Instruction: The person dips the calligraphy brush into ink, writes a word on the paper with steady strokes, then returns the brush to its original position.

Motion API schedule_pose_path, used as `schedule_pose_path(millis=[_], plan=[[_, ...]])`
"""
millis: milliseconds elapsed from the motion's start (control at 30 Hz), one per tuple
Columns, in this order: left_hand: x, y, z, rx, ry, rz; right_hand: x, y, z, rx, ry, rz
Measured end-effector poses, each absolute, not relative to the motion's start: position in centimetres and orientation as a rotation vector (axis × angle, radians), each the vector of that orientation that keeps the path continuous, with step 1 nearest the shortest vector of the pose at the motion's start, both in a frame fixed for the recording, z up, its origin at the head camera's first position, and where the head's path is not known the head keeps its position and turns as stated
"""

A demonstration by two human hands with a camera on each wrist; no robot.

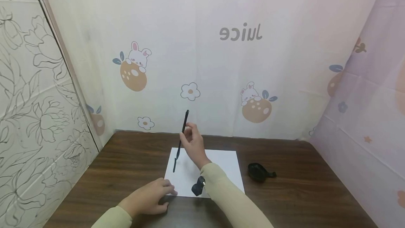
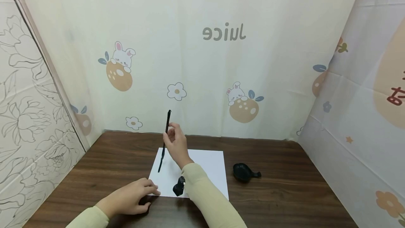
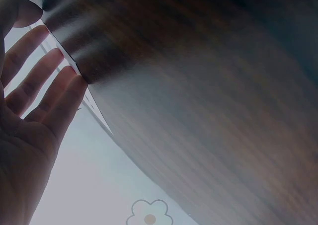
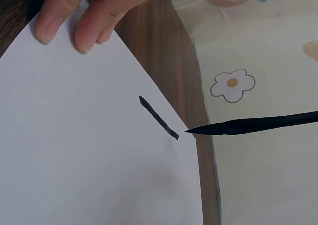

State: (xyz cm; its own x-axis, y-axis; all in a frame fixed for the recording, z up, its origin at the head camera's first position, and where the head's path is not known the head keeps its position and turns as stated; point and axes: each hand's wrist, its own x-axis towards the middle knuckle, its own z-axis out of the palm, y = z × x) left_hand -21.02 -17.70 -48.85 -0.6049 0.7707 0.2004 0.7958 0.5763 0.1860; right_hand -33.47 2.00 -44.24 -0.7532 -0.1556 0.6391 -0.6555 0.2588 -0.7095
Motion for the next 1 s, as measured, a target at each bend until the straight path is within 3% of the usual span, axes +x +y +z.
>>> schedule_pose_path(millis=[1000], plan=[[-21.1, -17.8, -48.9, -1.343, -2.726, -0.404, -33.2, 1.8, -45.8, 0.622, -2.135, 1.535]])
